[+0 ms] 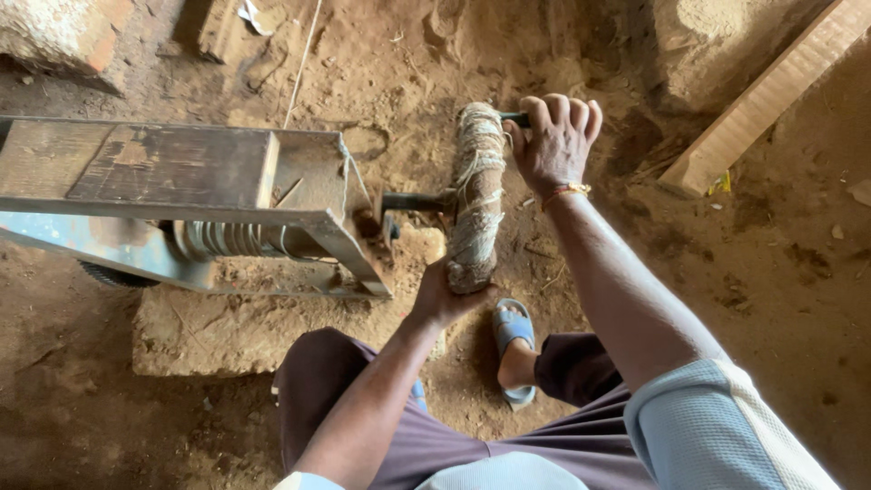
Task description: The person rotates the handle of a manual winding machine with one hand while holding and guiding a twine-wrapped cylindrical object with the other hand.
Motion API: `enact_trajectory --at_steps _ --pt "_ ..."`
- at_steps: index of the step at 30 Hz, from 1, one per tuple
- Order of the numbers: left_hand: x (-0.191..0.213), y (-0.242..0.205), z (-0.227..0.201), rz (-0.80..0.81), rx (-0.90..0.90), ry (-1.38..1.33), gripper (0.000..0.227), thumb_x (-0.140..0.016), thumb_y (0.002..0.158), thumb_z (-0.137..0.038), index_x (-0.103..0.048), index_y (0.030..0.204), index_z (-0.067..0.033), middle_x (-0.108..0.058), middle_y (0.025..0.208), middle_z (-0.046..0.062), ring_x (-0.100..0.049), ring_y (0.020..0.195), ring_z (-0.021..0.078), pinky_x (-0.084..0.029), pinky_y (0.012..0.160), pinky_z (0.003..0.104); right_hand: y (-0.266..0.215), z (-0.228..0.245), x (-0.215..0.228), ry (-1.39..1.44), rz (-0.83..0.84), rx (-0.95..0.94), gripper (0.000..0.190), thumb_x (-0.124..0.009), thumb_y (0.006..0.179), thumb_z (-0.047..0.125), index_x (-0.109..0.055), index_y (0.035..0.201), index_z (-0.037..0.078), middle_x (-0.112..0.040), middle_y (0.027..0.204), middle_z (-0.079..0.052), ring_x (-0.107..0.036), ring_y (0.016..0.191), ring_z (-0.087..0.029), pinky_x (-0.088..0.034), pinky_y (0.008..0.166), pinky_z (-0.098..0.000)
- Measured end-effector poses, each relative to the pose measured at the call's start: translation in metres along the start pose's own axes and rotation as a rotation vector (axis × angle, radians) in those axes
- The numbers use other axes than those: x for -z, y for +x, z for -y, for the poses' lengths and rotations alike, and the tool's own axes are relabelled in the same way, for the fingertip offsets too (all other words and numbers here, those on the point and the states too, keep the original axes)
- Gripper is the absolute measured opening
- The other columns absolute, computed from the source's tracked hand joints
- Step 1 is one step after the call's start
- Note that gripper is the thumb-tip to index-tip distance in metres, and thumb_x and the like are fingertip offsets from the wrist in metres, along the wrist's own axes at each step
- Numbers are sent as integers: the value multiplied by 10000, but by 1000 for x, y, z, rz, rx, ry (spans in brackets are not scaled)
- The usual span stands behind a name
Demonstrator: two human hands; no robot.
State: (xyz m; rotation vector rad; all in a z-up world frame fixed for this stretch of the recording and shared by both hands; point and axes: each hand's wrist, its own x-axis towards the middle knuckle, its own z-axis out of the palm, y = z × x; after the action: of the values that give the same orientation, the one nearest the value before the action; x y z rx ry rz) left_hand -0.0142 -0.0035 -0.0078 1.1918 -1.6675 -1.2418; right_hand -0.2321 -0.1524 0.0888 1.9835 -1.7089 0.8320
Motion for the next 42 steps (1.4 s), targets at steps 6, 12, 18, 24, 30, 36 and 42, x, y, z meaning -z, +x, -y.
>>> enact_trajectory --at_steps 6,12,18,24,30,36,42 --pt "3 -6 -26 14 176 -150 665 -843 707 -506 -647 1179 -81 -773 934 81 -769 773 167 -693 701 331 9 3 4 16 71 -15 292 -663 1048 467 -669 1185 209 -583 1120 -71 -488 1151 -310 -220 1135 -568" --pt "6 -7 -41 11 63 -191 627 -840 772 -482 -644 1178 -47 -771 954 91 -768 803 160 -684 754 332 12 1 7 38 78 23 274 -675 1005 429 -703 1151 198 -602 1108 -66 -503 1122 -306 -261 1080 -533" --pt "7 -5 -50 -23 3 -199 620 -805 810 -523 -629 1166 -46 -753 916 79 -755 788 158 -675 720 326 15 -4 -1 58 135 17 252 -655 1014 441 -723 1098 214 -632 1101 -63 -518 1132 -305 -279 1065 -512" --pt "9 -2 -54 -56 -87 -156 578 -778 849 -564 -657 1108 -63 -739 873 61 -726 774 144 -620 680 306 25 -12 -11 42 307 -38 300 -606 1003 505 -748 1066 249 -666 1097 -56 -546 1106 -296 -298 1021 -498" --pt "9 0 -58 -54 -27 -70 538 -761 839 -565 -652 1062 -87 -733 833 50 -715 716 139 -622 647 322 34 -18 -14 39 446 -60 356 -568 1011 563 -768 1088 279 -681 1151 -64 -546 1133 -314 -306 987 -510" --pt "13 -10 -78 -66 139 -134 1021 -722 725 -614 -329 1458 -21 -728 1113 196 -768 923 283 -671 814 421 39 -22 -12 76 509 -37 384 -562 997 600 -745 1150 299 -673 1177 -58 -539 1142 -315 -299 989 -513" --pt "10 -5 -90 -439 -495 325 1024 -639 961 -569 -166 1659 11 -275 1697 316 -338 1602 443 -351 1345 549 37 -28 -18 107 510 -25 354 -571 992 576 -737 1179 325 -680 1213 -34 -534 1191 -317 -292 1014 -516"
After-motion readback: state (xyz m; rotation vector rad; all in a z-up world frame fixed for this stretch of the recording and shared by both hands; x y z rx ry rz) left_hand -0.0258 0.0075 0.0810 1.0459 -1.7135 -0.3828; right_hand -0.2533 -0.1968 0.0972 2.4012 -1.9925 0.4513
